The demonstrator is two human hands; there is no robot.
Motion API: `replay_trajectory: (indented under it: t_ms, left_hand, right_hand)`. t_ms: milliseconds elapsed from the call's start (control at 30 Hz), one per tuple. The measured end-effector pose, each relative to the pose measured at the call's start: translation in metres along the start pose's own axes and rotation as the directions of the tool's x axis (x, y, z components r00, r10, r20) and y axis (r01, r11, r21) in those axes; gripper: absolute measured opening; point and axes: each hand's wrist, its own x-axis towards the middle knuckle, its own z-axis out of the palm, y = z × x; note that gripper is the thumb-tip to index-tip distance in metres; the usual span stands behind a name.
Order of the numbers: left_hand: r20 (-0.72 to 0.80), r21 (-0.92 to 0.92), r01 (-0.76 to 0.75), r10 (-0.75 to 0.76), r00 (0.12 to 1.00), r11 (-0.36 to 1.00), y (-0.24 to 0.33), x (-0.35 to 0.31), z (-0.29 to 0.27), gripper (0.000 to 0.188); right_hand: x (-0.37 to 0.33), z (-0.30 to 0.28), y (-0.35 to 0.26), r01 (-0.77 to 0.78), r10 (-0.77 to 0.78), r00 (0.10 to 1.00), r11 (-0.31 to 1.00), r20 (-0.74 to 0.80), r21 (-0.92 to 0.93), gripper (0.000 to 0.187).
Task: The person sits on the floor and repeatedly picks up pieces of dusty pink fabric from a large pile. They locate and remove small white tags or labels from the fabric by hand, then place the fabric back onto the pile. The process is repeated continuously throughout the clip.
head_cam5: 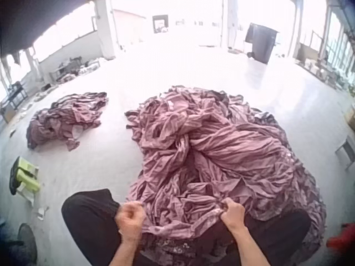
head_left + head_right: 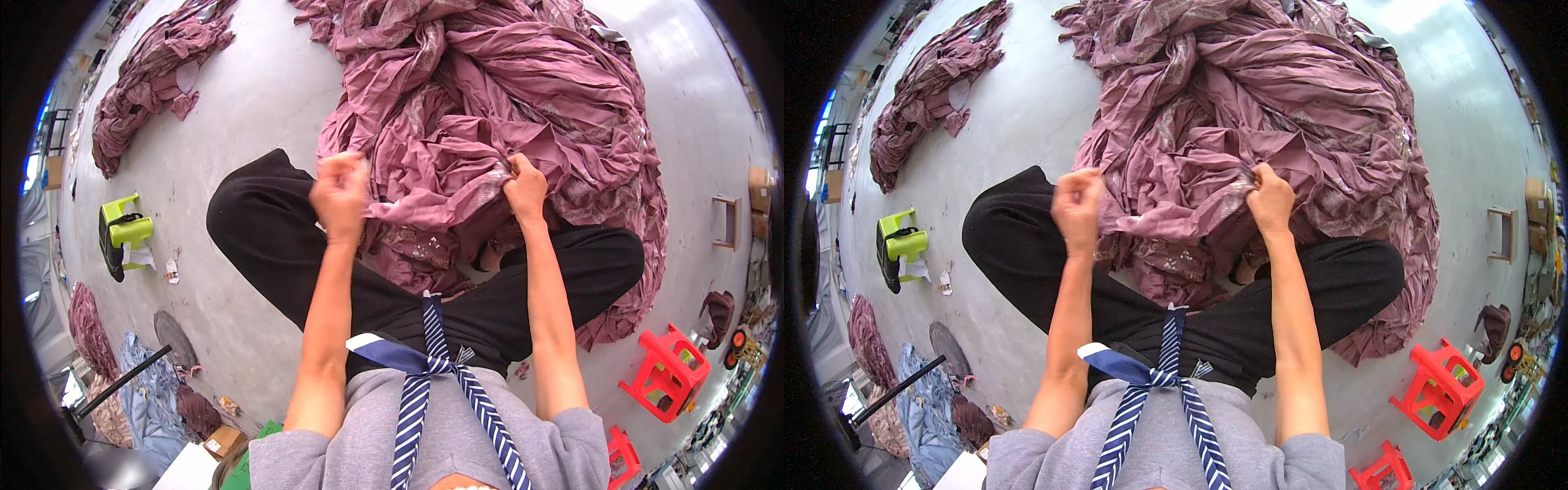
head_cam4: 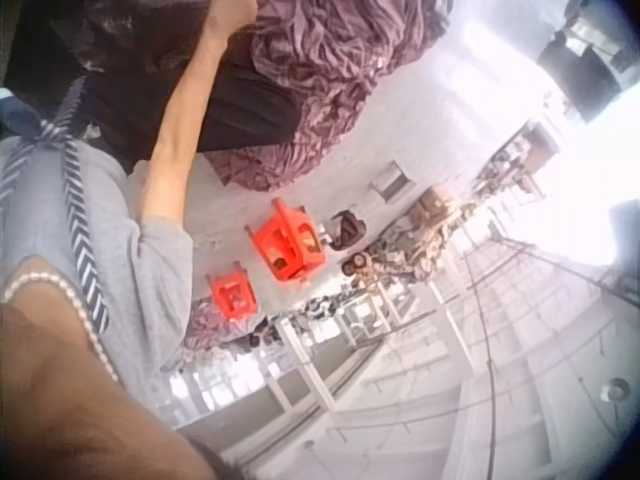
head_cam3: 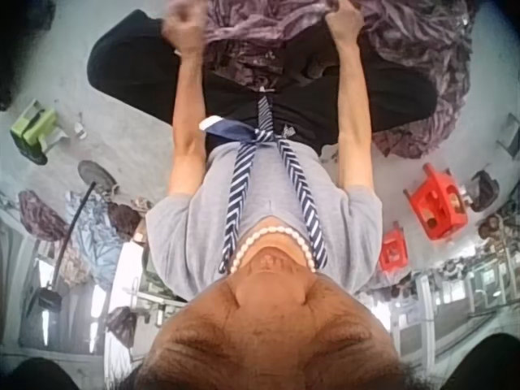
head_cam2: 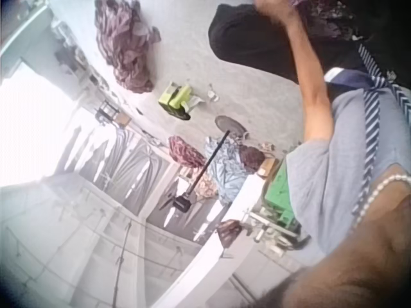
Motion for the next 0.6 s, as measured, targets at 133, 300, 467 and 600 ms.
replay_trajectory:
  t_ms: [133, 300, 467, 600]
  left_hand:
    - [0.501, -0.040, -0.306, 0.284, 0.818, 0.951, 0.047, -0.030, 0.045, 0.048]
    - [0.313, -0.241, 0.338, -0.256, 0.915, 0.910, 0.027, -0.035, 0.060, 0.010]
    - [0.370, -0.660, 0.530, -0.384, 0.846, 0.532, 0.017, -0.012, 0.035, 0.026]
    - [0.260, -0.711, 0.512, -0.496, 0.828, 0.481, 0.000, -0.009, 0.019, 0.027]
  right_hand:
    - [-0.010, -0.011, -0.076, 0.166, -0.175, 0.983, 0.976, 0.055, 0.139, 0.014]
    - [-0.011, -0.015, -0.095, 0.238, -0.257, 0.964, 0.951, 0.074, 0.199, 0.016]
    - [-0.005, 0.012, -0.031, 0.202, -0.202, 0.979, 0.979, 0.004, -0.036, 0.014]
    - [-0.002, 0.006, -0.023, 0.124, -0.131, 0.990, 0.986, -0.059, -0.109, 0.016]
